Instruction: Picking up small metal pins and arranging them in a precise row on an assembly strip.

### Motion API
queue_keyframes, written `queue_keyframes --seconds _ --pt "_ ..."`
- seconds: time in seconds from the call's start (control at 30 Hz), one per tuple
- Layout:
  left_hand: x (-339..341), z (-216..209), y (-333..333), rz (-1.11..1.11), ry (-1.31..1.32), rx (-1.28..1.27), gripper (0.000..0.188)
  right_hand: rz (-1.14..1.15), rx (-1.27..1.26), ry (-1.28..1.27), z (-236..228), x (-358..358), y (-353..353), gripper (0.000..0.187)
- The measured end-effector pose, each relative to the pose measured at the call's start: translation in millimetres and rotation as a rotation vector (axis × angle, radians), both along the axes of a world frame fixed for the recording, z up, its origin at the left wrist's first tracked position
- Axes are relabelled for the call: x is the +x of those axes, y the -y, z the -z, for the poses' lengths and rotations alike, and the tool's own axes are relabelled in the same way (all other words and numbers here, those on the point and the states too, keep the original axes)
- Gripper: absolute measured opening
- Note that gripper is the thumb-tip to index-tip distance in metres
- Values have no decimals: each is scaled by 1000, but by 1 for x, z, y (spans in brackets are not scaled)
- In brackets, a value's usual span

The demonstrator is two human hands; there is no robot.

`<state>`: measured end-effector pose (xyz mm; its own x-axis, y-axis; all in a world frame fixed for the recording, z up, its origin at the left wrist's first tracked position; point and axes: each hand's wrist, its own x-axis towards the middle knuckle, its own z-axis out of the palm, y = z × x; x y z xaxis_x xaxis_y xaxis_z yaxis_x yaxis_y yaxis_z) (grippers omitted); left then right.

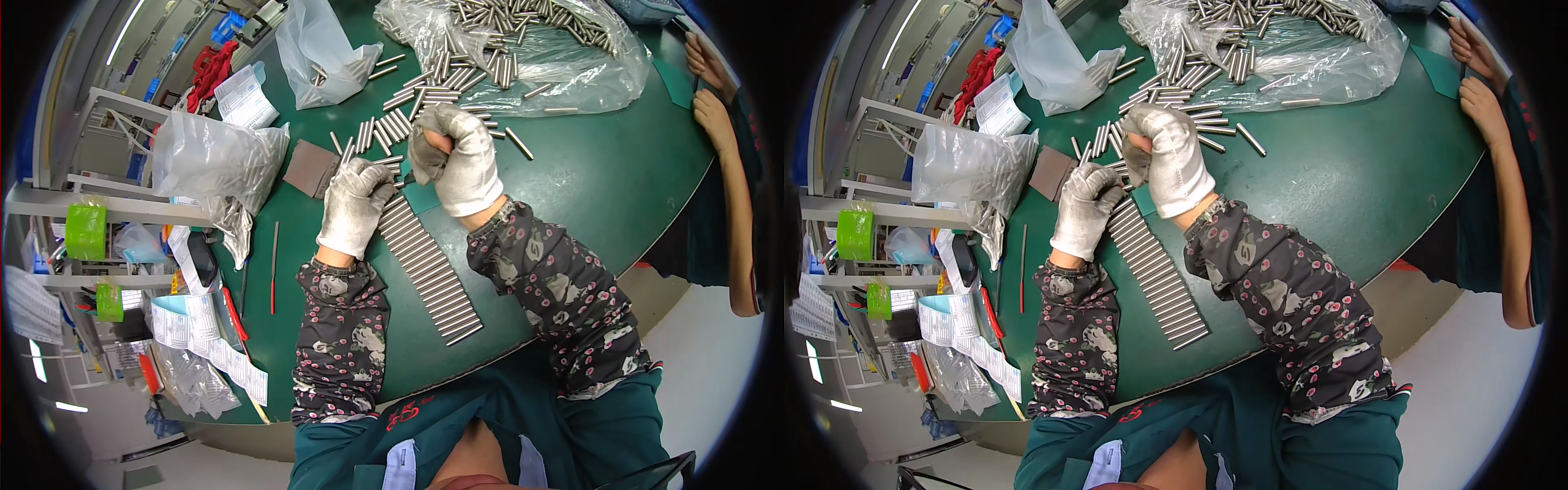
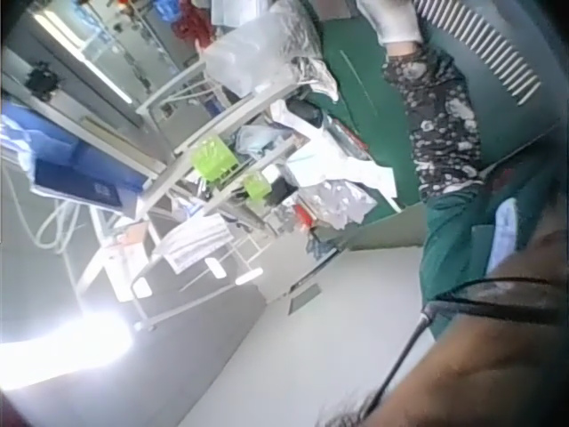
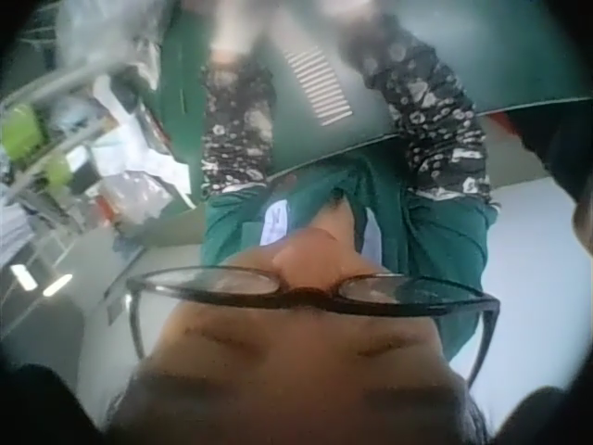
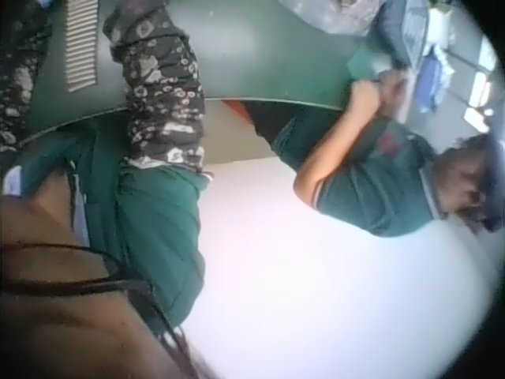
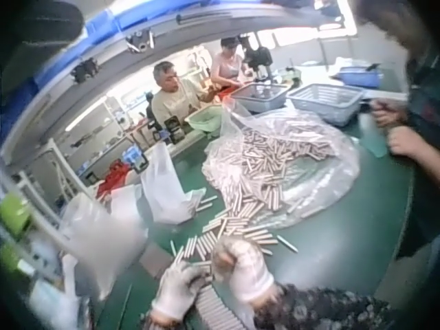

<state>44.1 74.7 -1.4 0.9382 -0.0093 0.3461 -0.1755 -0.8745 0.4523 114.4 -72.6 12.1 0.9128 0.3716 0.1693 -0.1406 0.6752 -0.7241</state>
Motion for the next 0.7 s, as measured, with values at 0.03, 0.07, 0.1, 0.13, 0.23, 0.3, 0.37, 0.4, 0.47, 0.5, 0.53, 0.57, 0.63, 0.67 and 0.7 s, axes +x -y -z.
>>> queue_keyframes --seconds 0.03,0.07,0.1,0.13,0.23,0.3,0.37,0.4,0.47,0.5,0.53,0.57,0.63,0.67,0.7 --pt "0 0 0 3 5 2 17 -12 12 -14 -1 -1 0 37" --pt "0 0 0 6 11 4 17 -12 11 -14 0 -1 0 37" --pt "0 -1 0 6 11 3 17 -10 30 -1 1 0 0 37" --pt "0 -1 0 5 5 -1 17 -8 49 12 1 0 -1 37" --pt "0 0 0 5 -4 -13 18 17 -10 6 3 -1 -2 38" --pt "0 0 -1 6 -7 -21 18 5 3 8 4 -2 -4 38" --pt "0 1 0 0 -2 18 18 -6 14 10 6 -2 -5 38" --pt "1 1 0 -1 -2 16 18 13 -20 39 5 -1 -5 38" --pt "3 0 -2 24 -3 -9 18 31 -56 67 5 0 -5 38" --pt "2 0 -1 24 -3 -11 18 36 -47 36 5 0 -5 38" --pt "1 0 0 17 2 -5 18 38 -36 6 4 0 -5 38" --pt "1 -1 0 11 6 2 18 36 -36 7 2 0 -4 38" --pt "1 1 -1 7 14 14 18 -56 47 -69 -4 -1 2 38" --pt "1 1 -1 6 21 27 18 -78 25 -14 -3 0 4 39" --pt "1 1 -1 4 22 27 18 -79 25 -13 -3 -1 4 39"
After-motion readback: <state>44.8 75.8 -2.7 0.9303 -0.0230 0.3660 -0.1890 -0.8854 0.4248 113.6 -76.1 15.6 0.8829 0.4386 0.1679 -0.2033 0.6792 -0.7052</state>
